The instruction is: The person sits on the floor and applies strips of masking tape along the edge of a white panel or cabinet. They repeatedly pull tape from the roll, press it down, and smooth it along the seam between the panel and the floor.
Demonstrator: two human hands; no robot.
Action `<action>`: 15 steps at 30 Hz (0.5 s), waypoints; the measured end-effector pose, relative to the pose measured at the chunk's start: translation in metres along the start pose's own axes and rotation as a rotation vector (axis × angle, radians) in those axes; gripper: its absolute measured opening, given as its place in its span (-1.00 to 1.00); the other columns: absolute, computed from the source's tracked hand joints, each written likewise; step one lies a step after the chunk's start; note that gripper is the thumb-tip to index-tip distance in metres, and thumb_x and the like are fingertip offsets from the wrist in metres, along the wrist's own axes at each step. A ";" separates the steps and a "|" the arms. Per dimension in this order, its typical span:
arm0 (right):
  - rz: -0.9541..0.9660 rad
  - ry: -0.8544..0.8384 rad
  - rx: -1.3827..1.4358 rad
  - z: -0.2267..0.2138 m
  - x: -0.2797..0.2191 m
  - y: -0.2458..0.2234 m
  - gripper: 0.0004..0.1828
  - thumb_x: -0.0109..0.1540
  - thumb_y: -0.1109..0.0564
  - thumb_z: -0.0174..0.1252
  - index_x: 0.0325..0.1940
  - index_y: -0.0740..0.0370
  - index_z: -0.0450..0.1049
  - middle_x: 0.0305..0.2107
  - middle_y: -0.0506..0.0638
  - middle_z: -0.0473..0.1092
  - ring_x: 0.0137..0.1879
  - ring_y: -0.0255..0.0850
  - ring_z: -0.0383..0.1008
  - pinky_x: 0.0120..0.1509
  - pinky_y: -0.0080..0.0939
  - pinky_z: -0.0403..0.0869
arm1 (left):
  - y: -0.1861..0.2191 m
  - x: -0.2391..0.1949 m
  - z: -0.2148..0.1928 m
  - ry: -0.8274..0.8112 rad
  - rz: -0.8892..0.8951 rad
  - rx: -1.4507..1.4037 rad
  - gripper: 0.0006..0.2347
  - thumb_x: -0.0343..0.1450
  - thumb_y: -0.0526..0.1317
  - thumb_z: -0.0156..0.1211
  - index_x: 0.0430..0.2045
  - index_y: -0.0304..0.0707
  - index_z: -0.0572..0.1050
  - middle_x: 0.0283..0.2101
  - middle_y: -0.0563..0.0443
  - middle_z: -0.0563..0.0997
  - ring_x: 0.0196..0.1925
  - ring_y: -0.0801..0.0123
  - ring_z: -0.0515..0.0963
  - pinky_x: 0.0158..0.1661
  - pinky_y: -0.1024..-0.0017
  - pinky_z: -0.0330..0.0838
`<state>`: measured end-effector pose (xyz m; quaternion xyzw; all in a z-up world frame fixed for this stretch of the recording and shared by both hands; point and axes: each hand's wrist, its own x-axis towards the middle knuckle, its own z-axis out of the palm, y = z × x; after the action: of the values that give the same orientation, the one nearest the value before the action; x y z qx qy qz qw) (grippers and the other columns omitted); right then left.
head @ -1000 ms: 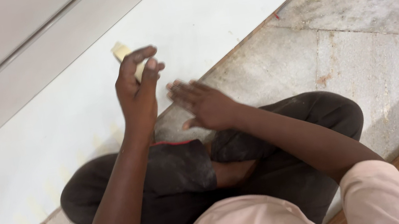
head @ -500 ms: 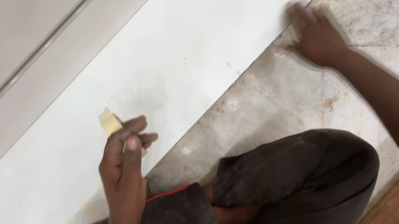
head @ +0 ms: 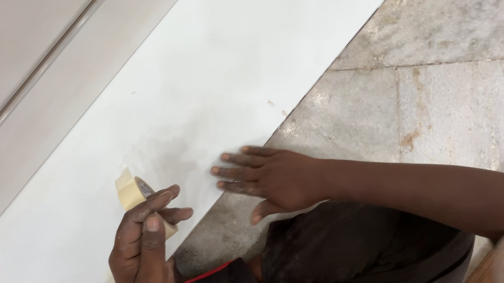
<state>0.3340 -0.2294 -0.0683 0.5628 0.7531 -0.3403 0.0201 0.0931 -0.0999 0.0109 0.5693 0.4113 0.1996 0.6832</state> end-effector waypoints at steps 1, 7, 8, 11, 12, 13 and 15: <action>0.007 -0.002 0.001 -0.002 0.007 0.002 -0.04 0.31 -0.51 -0.36 0.61 0.04 -0.32 0.57 0.02 -0.41 0.65 -0.07 -0.50 0.63 0.03 -0.42 | 0.001 0.001 -0.001 0.010 -0.006 0.010 -0.72 0.59 -0.19 -0.08 0.01 -0.44 0.49 0.11 -0.27 0.63 -0.02 0.22 0.66 0.07 0.24 0.51; 0.637 0.292 0.011 -0.027 -0.058 0.156 -0.16 0.37 -0.35 -0.28 0.62 0.03 -0.26 0.58 0.02 -0.33 0.68 -0.09 -0.37 0.65 0.02 -0.34 | 0.006 0.003 -0.011 0.063 0.021 -0.042 -0.68 0.58 -0.17 -0.07 0.12 -0.45 0.41 0.09 -0.31 0.60 -0.05 0.22 0.65 0.00 0.24 0.59; 0.763 0.428 0.008 -0.038 -0.078 0.183 -0.12 0.40 -0.33 -0.33 0.63 0.22 -0.28 0.57 0.11 -0.31 0.65 -0.01 -0.33 0.62 0.11 -0.28 | 0.007 0.003 -0.010 0.065 0.033 -0.052 -0.67 0.58 -0.17 -0.06 0.15 -0.44 0.39 0.08 -0.32 0.61 -0.08 0.23 0.65 -0.02 0.24 0.58; 1.127 0.514 -0.021 -0.049 -0.133 0.207 -0.07 0.45 -0.44 -0.36 0.63 0.31 -0.22 0.57 0.27 -0.31 0.68 0.11 -0.33 0.65 0.12 -0.18 | 0.009 0.005 -0.008 0.060 0.068 -0.057 -0.63 0.57 -0.16 -0.05 0.22 -0.41 0.34 0.07 -0.33 0.62 -0.14 0.24 0.65 -0.06 0.26 0.57; 1.090 0.507 -0.025 -0.045 -0.128 0.201 -0.08 0.44 -0.44 -0.36 0.64 0.27 -0.22 0.58 0.24 -0.33 0.69 0.08 -0.35 0.65 0.14 -0.18 | 0.010 0.003 -0.008 0.057 0.083 -0.049 -0.62 0.57 -0.15 -0.05 0.23 -0.42 0.34 0.08 -0.31 0.61 -0.14 0.25 0.66 -0.05 0.27 0.57; 1.053 0.500 -0.029 -0.039 -0.116 0.190 -0.08 0.42 -0.45 -0.36 0.64 0.23 -0.22 0.59 0.22 -0.34 0.69 0.06 -0.36 0.65 0.15 -0.19 | 0.010 0.002 -0.009 0.053 0.098 -0.041 -0.62 0.57 -0.15 -0.05 0.24 -0.42 0.34 0.09 -0.30 0.61 -0.13 0.26 0.66 -0.04 0.27 0.56; 0.861 0.484 -0.112 -0.028 -0.074 0.164 -0.05 0.40 -0.47 -0.36 0.65 0.20 -0.24 0.59 0.19 -0.36 0.69 0.04 -0.41 0.67 0.15 -0.20 | 0.005 0.002 -0.012 0.065 0.159 -0.072 -0.63 0.59 -0.15 -0.06 0.22 -0.43 0.35 0.11 -0.28 0.59 -0.11 0.26 0.65 -0.02 0.27 0.58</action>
<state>0.5124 -0.2541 -0.0961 0.8837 0.4522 -0.1197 0.0135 0.0854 -0.0896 0.0146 0.5686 0.3793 0.2864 0.6715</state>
